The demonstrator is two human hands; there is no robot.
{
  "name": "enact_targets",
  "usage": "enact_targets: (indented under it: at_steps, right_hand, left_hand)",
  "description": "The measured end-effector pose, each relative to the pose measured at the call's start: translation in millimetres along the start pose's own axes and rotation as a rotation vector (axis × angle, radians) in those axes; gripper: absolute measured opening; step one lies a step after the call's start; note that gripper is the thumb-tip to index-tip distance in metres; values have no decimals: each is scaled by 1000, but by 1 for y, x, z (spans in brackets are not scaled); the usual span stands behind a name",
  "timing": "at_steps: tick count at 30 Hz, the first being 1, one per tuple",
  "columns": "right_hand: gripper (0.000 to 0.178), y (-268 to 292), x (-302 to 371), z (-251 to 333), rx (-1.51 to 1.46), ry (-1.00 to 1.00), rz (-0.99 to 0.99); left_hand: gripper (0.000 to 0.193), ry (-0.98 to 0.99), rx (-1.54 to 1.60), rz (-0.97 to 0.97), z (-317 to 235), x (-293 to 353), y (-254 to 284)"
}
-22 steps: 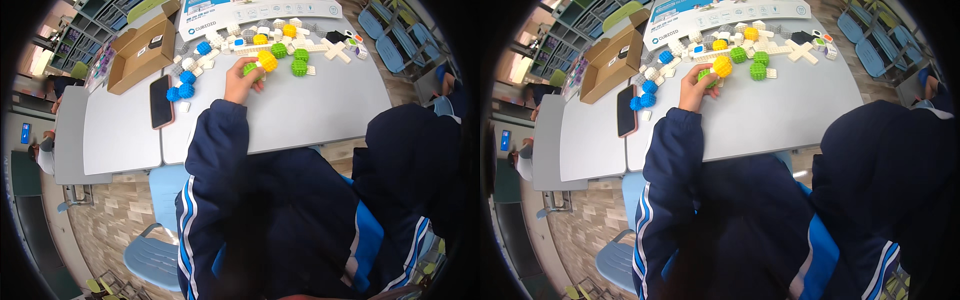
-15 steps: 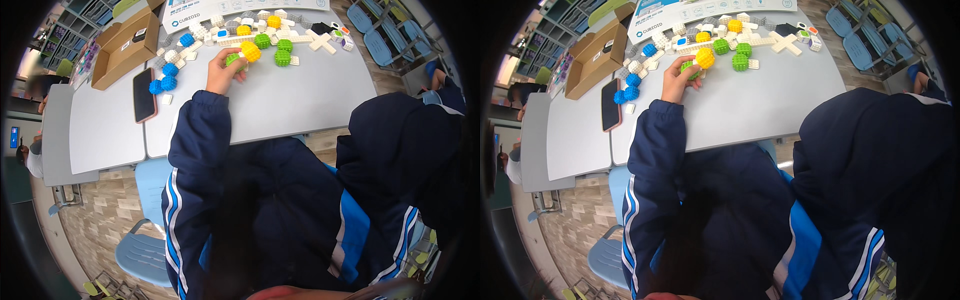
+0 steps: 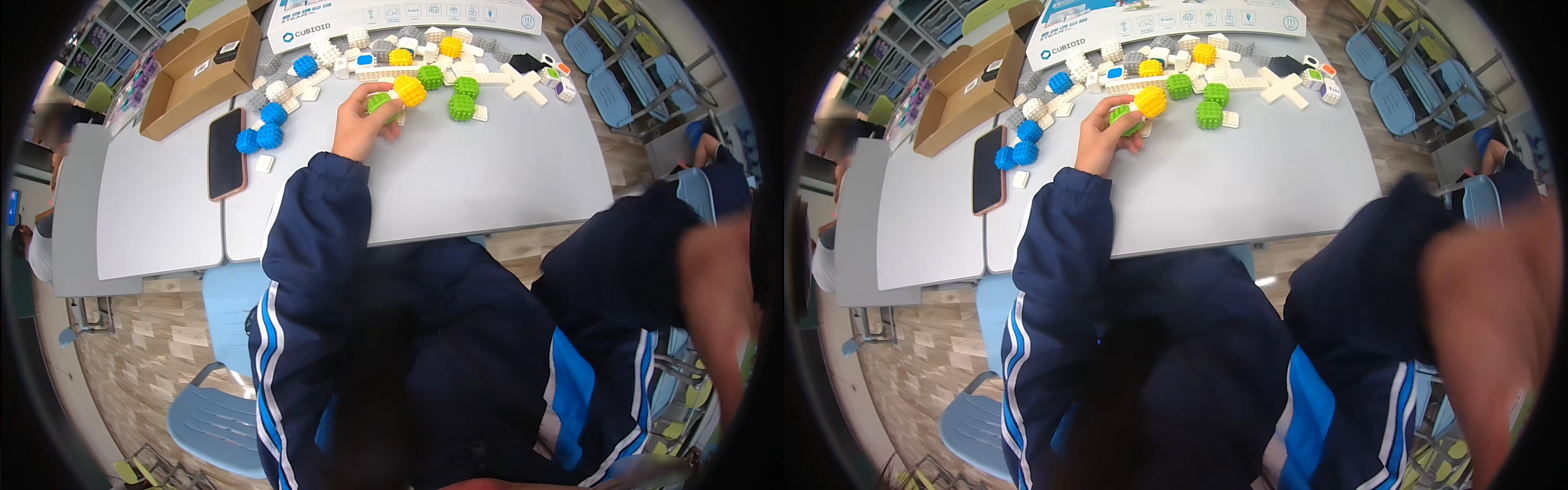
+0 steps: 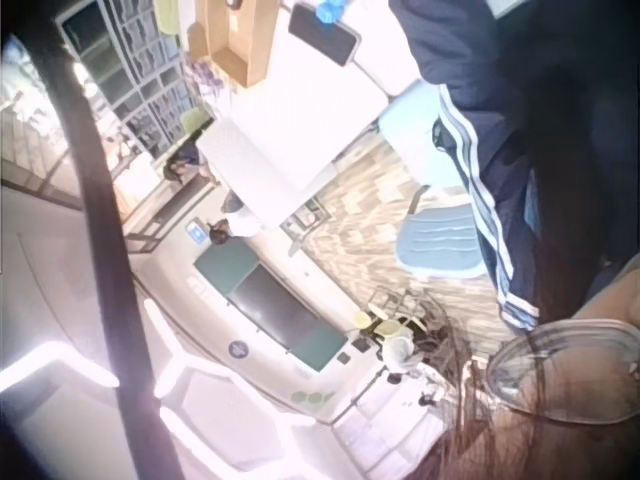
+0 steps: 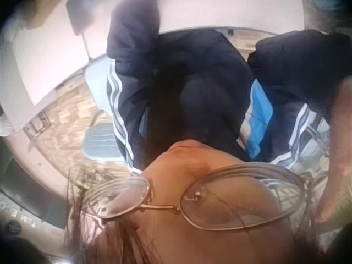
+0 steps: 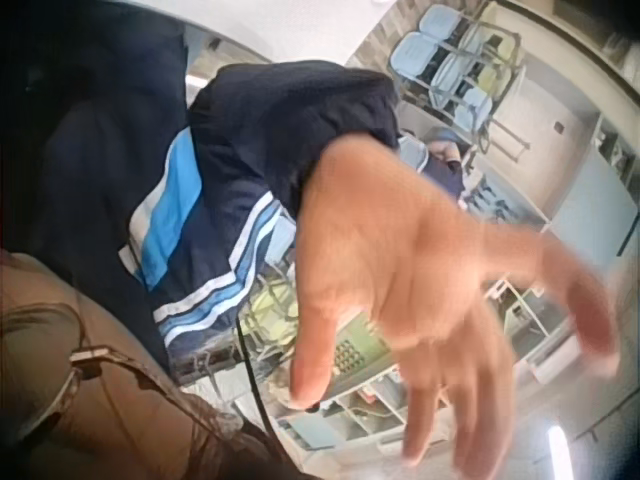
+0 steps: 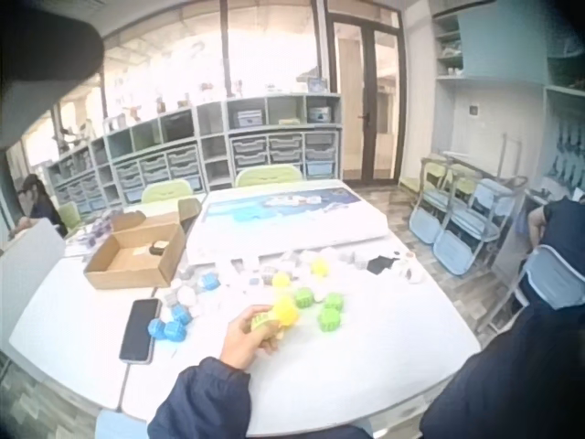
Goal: The person assembles colorful interlocking building blocks on a table, connecting green, yellow, and white pieces into small structures. They repeatedly pick up, align, and press pieces together, occasionally disassembling and reconfiguring the components.
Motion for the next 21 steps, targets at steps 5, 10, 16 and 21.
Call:
enact_targets:
  at_steps: [5,10,16,21]
  right_hand:
    - [43,-24,75,-151,125,-441,-419]
    - [39,-96,135,-243,444,-627,-273]
    - [36,-108,160,-254,458,-857,-234]
    - [36,-123,182,-254,172,-823,-373]
  left_hand:
    - [37,-71,34,-32,-10,9,7]
    - [41,-216,38,38,-17,9,-6]
    - [34,-264,-59,-22,-25,20,-11]
    - [26,-162,-113,43,-19,25,-14]
Point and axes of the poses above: each hand's wrist, its own x-axis away from the middle knuckle, its own y-axis out of the back of the hand, z = x × y, the point moved 9 cm from there along -x, towards the middle knuckle, and after that the axes turned 10 degrees about y, right-handed, at the moved point
